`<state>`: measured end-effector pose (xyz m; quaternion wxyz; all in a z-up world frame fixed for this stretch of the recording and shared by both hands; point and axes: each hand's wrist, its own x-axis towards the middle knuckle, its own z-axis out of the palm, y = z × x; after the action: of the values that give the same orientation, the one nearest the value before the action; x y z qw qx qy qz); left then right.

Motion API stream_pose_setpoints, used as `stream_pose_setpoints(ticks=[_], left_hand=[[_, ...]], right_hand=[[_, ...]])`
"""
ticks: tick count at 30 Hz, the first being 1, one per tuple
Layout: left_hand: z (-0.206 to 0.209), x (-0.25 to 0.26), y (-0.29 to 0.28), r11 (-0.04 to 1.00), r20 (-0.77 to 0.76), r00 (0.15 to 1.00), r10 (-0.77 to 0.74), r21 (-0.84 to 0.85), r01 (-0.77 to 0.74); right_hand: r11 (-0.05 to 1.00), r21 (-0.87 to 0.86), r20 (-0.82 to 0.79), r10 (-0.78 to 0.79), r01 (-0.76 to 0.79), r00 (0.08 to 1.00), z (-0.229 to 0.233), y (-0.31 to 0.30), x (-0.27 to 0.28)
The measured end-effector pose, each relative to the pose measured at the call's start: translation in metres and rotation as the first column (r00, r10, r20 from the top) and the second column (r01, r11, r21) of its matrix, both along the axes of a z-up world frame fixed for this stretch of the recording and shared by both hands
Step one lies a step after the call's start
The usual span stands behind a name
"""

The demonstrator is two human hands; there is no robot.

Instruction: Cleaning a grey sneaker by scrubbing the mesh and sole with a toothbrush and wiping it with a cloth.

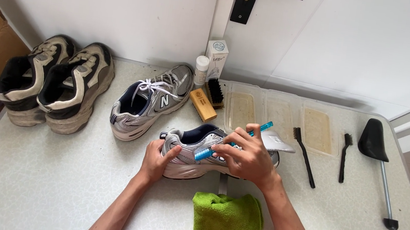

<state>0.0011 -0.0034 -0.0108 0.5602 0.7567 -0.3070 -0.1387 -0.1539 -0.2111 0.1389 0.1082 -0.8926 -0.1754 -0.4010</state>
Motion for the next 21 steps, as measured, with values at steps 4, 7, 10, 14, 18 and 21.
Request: stream_pose_setpoints(ticks=[4, 7, 10, 14, 18, 21], left_hand=[[0.004, 0.003, 0.000, 1.000, 0.000, 1.000, 0.009, -0.013, -0.009], [0.002, 0.002, 0.002, 1.000, -0.019, 1.000, 0.001, -0.010, -0.001], [0.002, -0.005, 0.004, 1.000, -0.011, 1.000, 0.004, 0.008, -0.004], [0.004, 0.003, -0.001, 1.000, 0.019, 1.000, -0.012, 0.012, 0.011], [-0.008, 0.001, -0.001, 1.000, 0.002, 1.000, 0.005, 0.021, -0.005], [-0.010, 0.001, 0.002, 1.000, 0.011, 1.000, 0.007, 0.030, -0.007]], right_hand=[[1.000, -0.021, 0.031, -0.018, 0.019, 0.999, 0.001, 0.000, 0.000], [0.997, -0.043, 0.064, -0.054, 0.056, 0.997, -0.003, 0.000, -0.003], [1.000, -0.012, 0.055, -0.021, 0.022, 0.998, -0.001, 0.003, -0.006], [0.997, 0.012, -0.047, 0.075, -0.074, 0.996, 0.007, -0.002, -0.004], [0.996, 0.008, -0.065, 0.090, -0.089, 0.994, 0.005, -0.004, -0.002], [0.999, -0.007, -0.007, 0.031, -0.031, 0.999, 0.002, -0.003, -0.001]])
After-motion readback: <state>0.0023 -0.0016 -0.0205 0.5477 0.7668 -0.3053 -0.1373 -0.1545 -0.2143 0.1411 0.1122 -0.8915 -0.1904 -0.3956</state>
